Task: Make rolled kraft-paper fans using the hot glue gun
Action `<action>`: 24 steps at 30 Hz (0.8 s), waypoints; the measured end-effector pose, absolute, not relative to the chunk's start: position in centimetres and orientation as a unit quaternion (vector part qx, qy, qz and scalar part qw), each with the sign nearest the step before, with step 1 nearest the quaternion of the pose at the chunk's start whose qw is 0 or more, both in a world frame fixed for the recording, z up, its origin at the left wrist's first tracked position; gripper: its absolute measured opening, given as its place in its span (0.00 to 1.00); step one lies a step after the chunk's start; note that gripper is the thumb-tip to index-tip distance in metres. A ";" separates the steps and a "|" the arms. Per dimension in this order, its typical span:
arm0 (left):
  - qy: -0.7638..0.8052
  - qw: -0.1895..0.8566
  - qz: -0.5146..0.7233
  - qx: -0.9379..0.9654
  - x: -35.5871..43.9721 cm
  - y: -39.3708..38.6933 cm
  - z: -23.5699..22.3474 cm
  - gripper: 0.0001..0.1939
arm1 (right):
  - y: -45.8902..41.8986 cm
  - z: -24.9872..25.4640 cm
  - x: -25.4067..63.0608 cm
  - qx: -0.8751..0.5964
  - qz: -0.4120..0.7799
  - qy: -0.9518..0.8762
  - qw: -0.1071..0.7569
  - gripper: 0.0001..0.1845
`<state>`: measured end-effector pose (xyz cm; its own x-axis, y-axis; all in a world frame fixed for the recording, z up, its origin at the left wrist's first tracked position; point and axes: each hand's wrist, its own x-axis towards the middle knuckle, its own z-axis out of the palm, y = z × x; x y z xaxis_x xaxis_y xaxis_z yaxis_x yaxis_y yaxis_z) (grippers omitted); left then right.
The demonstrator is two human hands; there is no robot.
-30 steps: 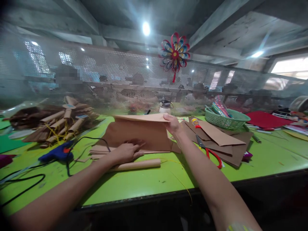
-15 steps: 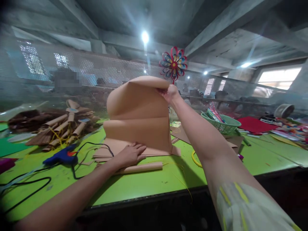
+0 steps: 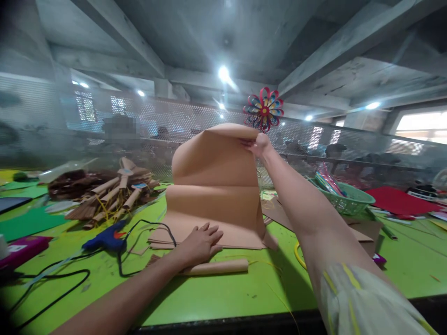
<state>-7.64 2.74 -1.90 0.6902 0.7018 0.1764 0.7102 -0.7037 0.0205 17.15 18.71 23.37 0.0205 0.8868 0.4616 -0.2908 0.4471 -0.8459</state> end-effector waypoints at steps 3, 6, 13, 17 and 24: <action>-0.385 0.027 -0.090 -0.918 -7.7 2.7 -2.0 0.21 | 19.0 23.9 16.7 -0.257 0.456 -0.549 0.652 0.18; -0.392 0.030 -0.091 -0.915 -7.7 2.5 -1.9 0.20 | 19.0 24.9 16.2 -0.248 0.463 -0.555 0.645 0.18; -0.389 0.041 -0.120 -0.912 -7.7 2.2 -1.7 0.20 | 16.8 28.3 15.0 -0.237 0.418 -0.584 0.655 0.13; -0.386 0.045 -0.117 -0.914 -7.7 2.5 -1.9 0.21 | 13.5 30.7 14.6 -0.180 0.384 -0.604 0.675 0.12; -0.399 0.019 -0.098 -0.912 -7.6 3.3 -2.2 0.25 | 3.7 31.0 15.6 -0.142 0.365 -0.656 0.645 0.20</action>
<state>-7.64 3.26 -2.21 0.6628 0.7234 0.1934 0.7307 -0.6813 0.0439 15.62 3.75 31.03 -0.1281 0.6569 0.7430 -0.2853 0.6931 -0.6620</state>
